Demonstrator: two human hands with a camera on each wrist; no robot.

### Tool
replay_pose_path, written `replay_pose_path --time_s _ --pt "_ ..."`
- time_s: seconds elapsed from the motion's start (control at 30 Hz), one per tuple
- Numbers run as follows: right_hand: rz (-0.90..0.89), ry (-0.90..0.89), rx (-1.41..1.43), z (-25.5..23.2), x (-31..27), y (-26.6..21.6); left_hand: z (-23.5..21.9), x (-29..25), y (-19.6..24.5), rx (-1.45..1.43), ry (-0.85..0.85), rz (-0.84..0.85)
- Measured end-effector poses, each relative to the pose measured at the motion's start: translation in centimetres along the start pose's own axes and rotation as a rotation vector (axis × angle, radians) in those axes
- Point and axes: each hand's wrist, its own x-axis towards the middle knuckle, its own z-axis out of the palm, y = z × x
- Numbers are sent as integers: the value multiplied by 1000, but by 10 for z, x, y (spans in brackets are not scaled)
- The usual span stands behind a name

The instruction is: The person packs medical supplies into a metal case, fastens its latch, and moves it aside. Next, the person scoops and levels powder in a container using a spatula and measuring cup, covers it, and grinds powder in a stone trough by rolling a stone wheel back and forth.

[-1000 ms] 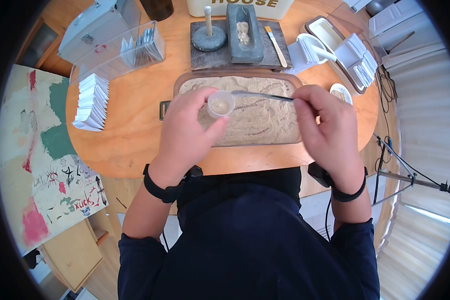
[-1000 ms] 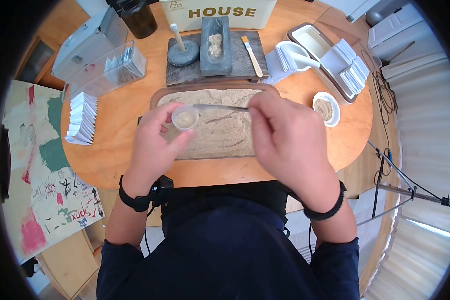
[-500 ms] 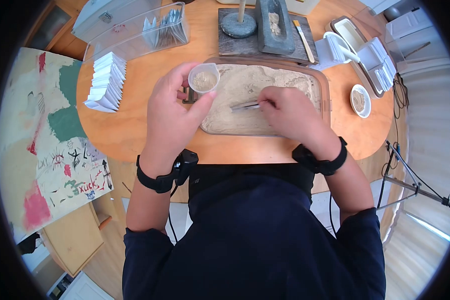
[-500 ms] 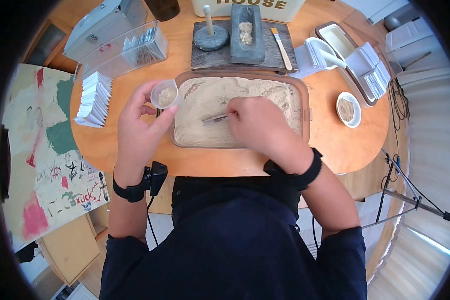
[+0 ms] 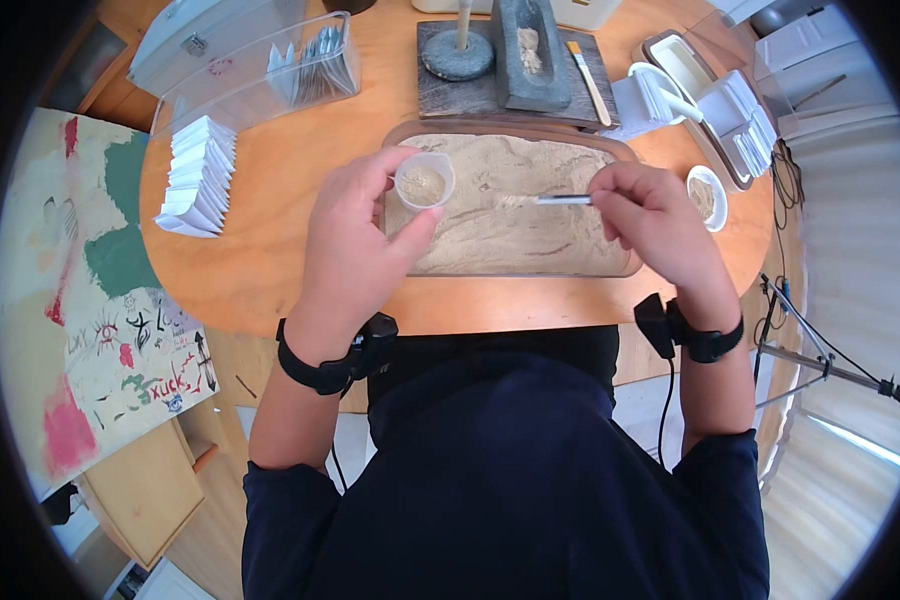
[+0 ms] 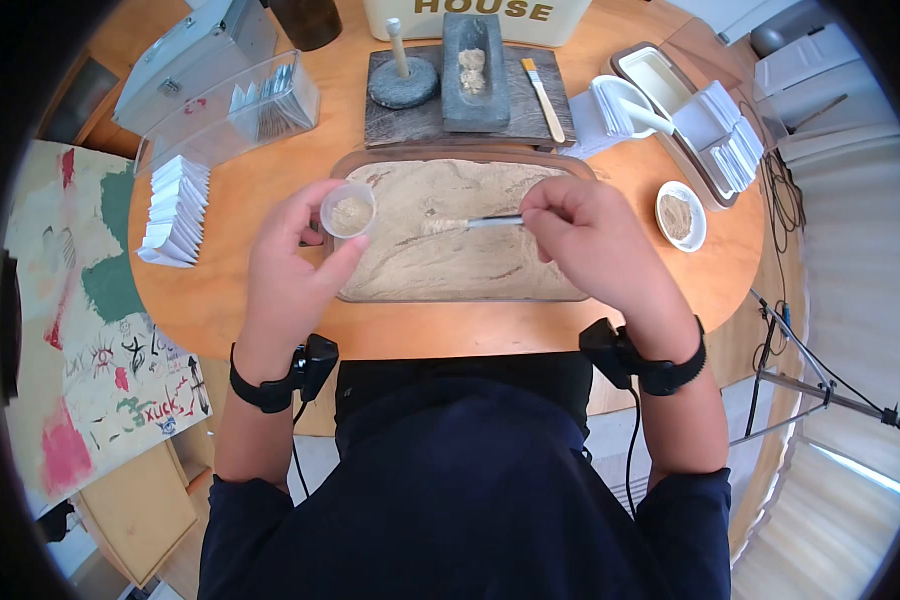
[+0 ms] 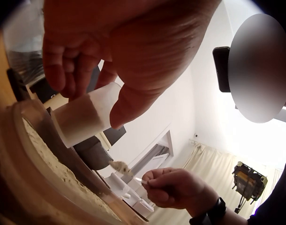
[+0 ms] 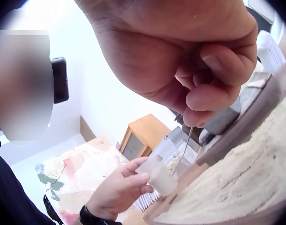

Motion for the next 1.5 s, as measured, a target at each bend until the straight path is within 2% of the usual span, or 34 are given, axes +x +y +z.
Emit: replay_pose_path --time_s 0.2,0.3,0.33,0.4,0.53,0.67,0.77,0.83,0.87,0.9,0.97,1.0,1.13,1.2,1.33,1.5 --pt "-101 114 49 -9 -15 -23 24 2 6 94 -69 65" --pt "-454 252 -294 5 -16 -23 29 4 11 87 -71 62" --pt "-457 252 -291 10 -17 -21 31 4 12 91 -70 63" --pt "-667 364 -510 18 -18 -18 32 4 13 77 -59 70" --pt "-768 396 -521 23 -18 -7 33 3 14 97 -63 61" --pt "-749 414 -510 19 -24 0 36 4 18 79 -57 33" --pt "-662 488 -393 14 -31 13 36 3 18 45 -3 18" --pt "-415 507 -203 9 -37 28 37 2 17 21 33 38" --pt "-418 530 -224 6 -41 36 35 1 14 28 10 -29" --pt "-340 521 -167 5 -43 45 34 4 12 35 -13 -92" --pt "-213 505 -91 -1 -47 57 35 8 12 24 -27 -91" --pt "-208 518 -95 -3 -50 62 34 6 13 35 -48 -123" --pt "-86 480 -164 -15 -52 83 33 10 15 71 -70 -66" --pt "11 425 -47 -20 -49 86 33 11 16 61 -69 -65" --pt "89 320 66 -26 -41 98 28 12 13 21 -34 -49" --pt "82 286 179 -29 -34 104 19 10 13 -13 -33 -69"
